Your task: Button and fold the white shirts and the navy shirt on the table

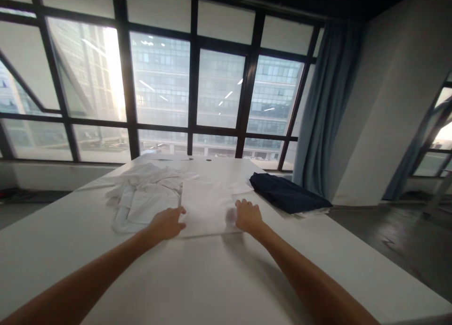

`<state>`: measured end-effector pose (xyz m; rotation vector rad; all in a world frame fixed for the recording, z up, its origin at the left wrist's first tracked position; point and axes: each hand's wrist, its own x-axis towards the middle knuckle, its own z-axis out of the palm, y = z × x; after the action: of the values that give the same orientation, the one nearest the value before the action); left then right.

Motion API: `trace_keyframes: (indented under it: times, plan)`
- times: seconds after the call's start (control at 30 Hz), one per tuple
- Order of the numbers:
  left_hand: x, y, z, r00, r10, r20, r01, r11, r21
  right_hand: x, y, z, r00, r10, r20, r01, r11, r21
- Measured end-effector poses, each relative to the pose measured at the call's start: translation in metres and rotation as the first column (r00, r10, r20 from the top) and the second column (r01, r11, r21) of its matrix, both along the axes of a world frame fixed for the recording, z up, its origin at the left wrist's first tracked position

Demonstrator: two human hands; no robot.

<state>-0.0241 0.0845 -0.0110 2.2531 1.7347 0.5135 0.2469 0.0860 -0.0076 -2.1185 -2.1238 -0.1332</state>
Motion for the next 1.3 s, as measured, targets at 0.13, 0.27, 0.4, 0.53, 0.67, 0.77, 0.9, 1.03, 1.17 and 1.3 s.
trace_keyframes:
  times: [0.13, 0.27, 0.4, 0.53, 0.67, 0.77, 0.9, 1.03, 1.17, 1.3]
  plan:
    - [0.039, 0.004, -0.011, 0.961, -0.191, -0.201, 0.255, 0.894, 0.368, -0.025, 0.002, -0.010, 0.937, 0.348, 0.046, -0.350, 0.919, 0.182]
    - [0.054, 0.015, -0.046, 0.921, -0.303, -0.246, 0.356, 0.910, 0.212, -0.029, 0.015, -0.036, 0.878, 0.471, -0.089, -0.476, 0.878, -0.047]
    - [0.040, 0.024, -0.061, 0.934, -0.281, -0.219, 0.311, 0.943, 0.116, -0.008, 0.029, -0.043, 0.900, 0.409, -0.151, -0.429, 0.894, -0.130]
    - [0.027, 0.018, -0.057, 0.943, -0.248, -0.221, 0.268, 0.961, 0.067, 0.016, 0.031, -0.040, 0.948, 0.277, -0.154, -0.304, 0.933, -0.192]
    - [0.014, 0.008, -0.053, 0.929, -0.307, -0.206, 0.319, 0.947, 0.029, 0.025, 0.019, -0.026, 0.942, 0.304, -0.143, -0.330, 0.917, -0.223]
    - [0.007, 0.018, -0.045, 0.922, -0.363, -0.135, 0.368, 0.930, 0.013, 0.019, 0.022, -0.008, 0.923, 0.366, -0.118, -0.384, 0.888, -0.252]
    - [0.016, 0.060, -0.026, 0.959, -0.268, -0.087, 0.277, 0.954, 0.111, -0.008, 0.058, 0.007, 0.933, 0.348, -0.086, -0.357, 0.927, -0.116]
    - [0.028, 0.104, -0.028, 0.967, -0.166, -0.195, 0.202, 0.963, 0.178, -0.034, 0.106, -0.007, 0.930, 0.362, -0.066, -0.366, 0.927, -0.079]
    - [0.023, 0.129, -0.048, 0.962, -0.111, -0.249, 0.145, 0.982, 0.123, -0.033, 0.136, -0.029, 0.936, 0.323, -0.138, -0.342, 0.928, -0.146]
    - [0.018, 0.142, -0.051, 0.958, -0.126, -0.258, 0.149, 0.986, 0.071, -0.023, 0.146, -0.037, 0.934, 0.302, -0.189, -0.334, 0.927, -0.171]
